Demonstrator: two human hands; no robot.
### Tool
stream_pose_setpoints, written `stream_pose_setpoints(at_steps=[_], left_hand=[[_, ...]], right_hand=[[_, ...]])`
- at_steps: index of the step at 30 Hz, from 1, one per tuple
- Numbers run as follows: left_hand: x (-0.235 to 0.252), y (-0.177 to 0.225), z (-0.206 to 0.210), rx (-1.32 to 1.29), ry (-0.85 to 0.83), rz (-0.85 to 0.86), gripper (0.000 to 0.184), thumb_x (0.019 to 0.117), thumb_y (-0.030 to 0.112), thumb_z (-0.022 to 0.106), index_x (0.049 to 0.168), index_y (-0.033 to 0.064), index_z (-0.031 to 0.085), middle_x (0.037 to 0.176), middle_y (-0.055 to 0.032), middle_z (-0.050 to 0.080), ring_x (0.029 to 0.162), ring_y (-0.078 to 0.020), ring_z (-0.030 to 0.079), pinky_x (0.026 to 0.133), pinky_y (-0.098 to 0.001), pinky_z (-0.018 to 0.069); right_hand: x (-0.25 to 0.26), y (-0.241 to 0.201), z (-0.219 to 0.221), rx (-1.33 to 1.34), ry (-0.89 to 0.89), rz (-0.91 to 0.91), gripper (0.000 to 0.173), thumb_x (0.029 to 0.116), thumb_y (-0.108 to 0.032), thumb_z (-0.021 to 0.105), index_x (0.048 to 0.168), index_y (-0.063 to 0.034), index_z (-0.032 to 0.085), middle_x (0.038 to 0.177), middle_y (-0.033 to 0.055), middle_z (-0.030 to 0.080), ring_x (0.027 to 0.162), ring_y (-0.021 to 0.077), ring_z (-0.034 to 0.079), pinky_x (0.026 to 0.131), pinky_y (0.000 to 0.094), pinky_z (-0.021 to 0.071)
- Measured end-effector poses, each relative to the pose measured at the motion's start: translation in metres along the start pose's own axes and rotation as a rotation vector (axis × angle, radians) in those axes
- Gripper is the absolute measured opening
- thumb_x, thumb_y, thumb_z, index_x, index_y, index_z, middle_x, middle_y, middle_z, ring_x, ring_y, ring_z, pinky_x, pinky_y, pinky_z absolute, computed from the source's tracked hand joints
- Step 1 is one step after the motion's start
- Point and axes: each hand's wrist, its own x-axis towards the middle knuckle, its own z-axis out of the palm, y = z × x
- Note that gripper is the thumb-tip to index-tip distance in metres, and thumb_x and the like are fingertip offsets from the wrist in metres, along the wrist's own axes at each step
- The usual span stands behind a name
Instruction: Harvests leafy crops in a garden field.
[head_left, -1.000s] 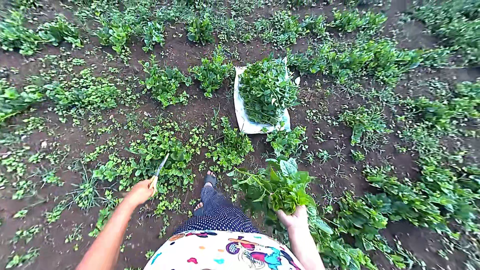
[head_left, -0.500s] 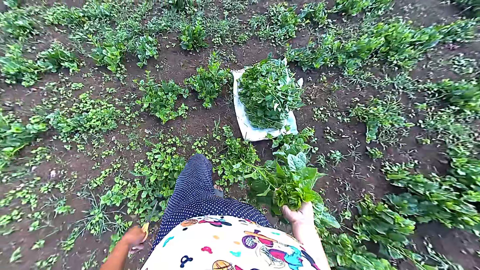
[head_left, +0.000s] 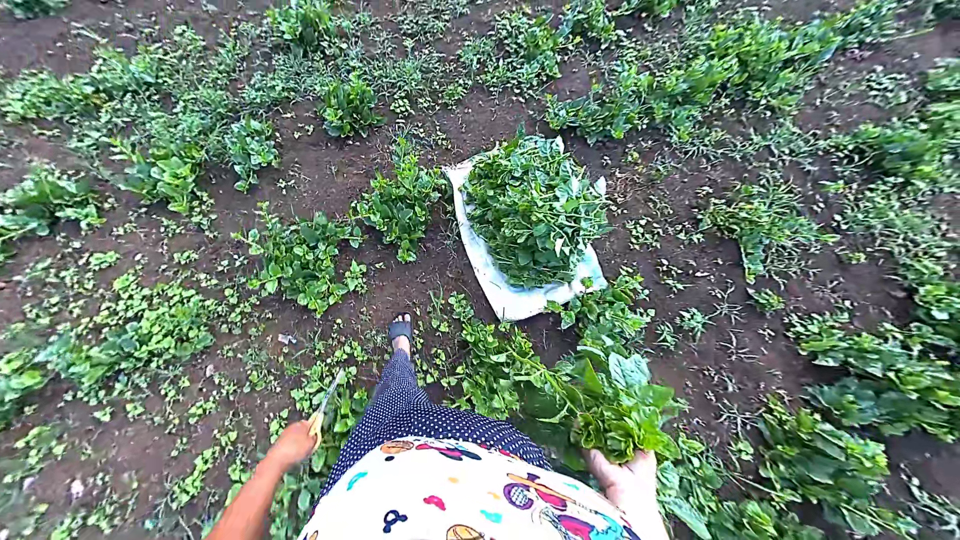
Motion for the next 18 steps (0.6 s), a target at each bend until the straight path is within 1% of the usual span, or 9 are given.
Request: stream_pose_setpoints(at_steps=[1,3,6,7,8,11,13,15,18], left_hand=[[0.010,0.002,-0.025,0.024,-0.012,0.001,0.040,0.1046,0.023,0.056,0.130,-0.0083,0.061,0.130,-0.0314,0.063,0.126,-0.0442,0.060,0.107,-0.0610,0.0445],[0.022,0.004,-0.072,0.022,-0.030,-0.021,0.040,0.1041,0.024,0.057,0.128,-0.0090,0.061,0.127,-0.0314,0.064,0.122,-0.0445,0.061,0.105,-0.0611,0.0461],[0.042,0.013,-0.161,0.014,-0.008,-0.036,0.038,0.1025,0.020,0.059,0.127,-0.0089,0.061,0.124,-0.0305,0.065,0.118,-0.0437,0.064,0.103,-0.0611,0.0483],[0.043,0.017,-0.189,0.005,0.003,-0.048,0.037,0.1028,0.018,0.059,0.128,-0.0095,0.061,0.124,-0.0310,0.065,0.117,-0.0437,0.064,0.103,-0.0609,0.0481],[0.046,0.024,-0.217,0.003,0.021,-0.060,0.037,0.1037,0.018,0.057,0.128,-0.0101,0.060,0.125,-0.0312,0.065,0.117,-0.0435,0.064,0.103,-0.0606,0.0478],[0.065,0.051,-0.287,0.000,0.106,-0.079,0.036,0.1037,0.018,0.056,0.126,-0.0101,0.061,0.123,-0.0298,0.066,0.113,-0.0430,0.066,0.100,-0.0609,0.0495],[0.074,0.073,-0.319,-0.064,0.134,-0.078,0.035,0.1041,0.017,0.054,0.128,-0.0075,0.061,0.122,-0.0267,0.068,0.110,-0.0389,0.069,0.097,-0.0574,0.0523],[0.082,0.096,-0.337,-0.108,0.126,-0.050,0.033,0.1043,0.016,0.054,0.129,-0.0055,0.061,0.120,-0.0250,0.069,0.106,-0.0359,0.070,0.095,-0.0547,0.0542],[0.094,0.137,-0.346,0.006,0.066,0.013,0.034,0.1027,0.016,0.057,0.129,-0.0051,0.062,0.120,-0.0254,0.069,0.106,-0.0362,0.070,0.095,-0.0547,0.0540]], right_hand=[[-0.002,0.007,0.018,0.009,0.011,-0.028,0.049,0.1047,-0.061,0.021,0.117,-0.0236,0.050,0.101,-0.0022,0.063,0.095,0.0126,0.066,0.076,0.0393,0.0583],[-0.013,0.015,0.059,-0.013,0.025,-0.080,0.048,0.1058,-0.059,0.019,0.118,-0.0238,0.049,0.101,-0.0020,0.062,0.095,0.0118,0.065,0.077,0.0379,0.0579],[-0.013,0.029,0.118,0.019,0.038,-0.133,0.050,0.1056,-0.059,0.016,0.120,-0.0234,0.049,0.102,-0.0013,0.063,0.095,0.0122,0.065,0.076,0.0383,0.0583],[-0.013,0.034,0.127,0.039,0.037,-0.146,0.052,0.1056,-0.059,0.015,0.122,-0.0229,0.048,0.104,-0.0006,0.062,0.097,0.0133,0.065,0.078,0.0399,0.0578],[-0.013,0.037,0.136,0.055,0.043,-0.153,0.053,0.1052,-0.060,0.014,0.122,-0.0228,0.048,0.104,-0.0004,0.062,0.097,0.0137,0.065,0.078,0.0405,0.0579],[-0.008,0.041,0.159,0.114,0.045,-0.156,0.054,0.1040,-0.062,0.016,0.117,-0.0224,0.050,0.100,0.0002,0.065,0.093,0.0150,0.067,0.075,0.0410,0.0595],[-0.003,0.043,0.173,0.147,0.051,-0.156,0.055,0.1033,-0.063,0.016,0.115,-0.0225,0.051,0.098,0.0000,0.066,0.091,0.0151,0.068,0.074,0.0406,0.0601],[0.000,0.045,0.188,0.166,0.066,-0.170,0.054,0.1041,-0.062,0.016,0.119,-0.0220,0.049,0.103,0.0006,0.063,0.096,0.0154,0.066,0.077,0.0415,0.0589],[0.006,0.044,0.210,0.170,0.126,-0.175,0.051,0.1044,-0.061,0.018,0.118,-0.0228,0.050,0.101,0.0006,0.064,0.095,0.0155,0.066,0.077,0.0420,0.0589]])
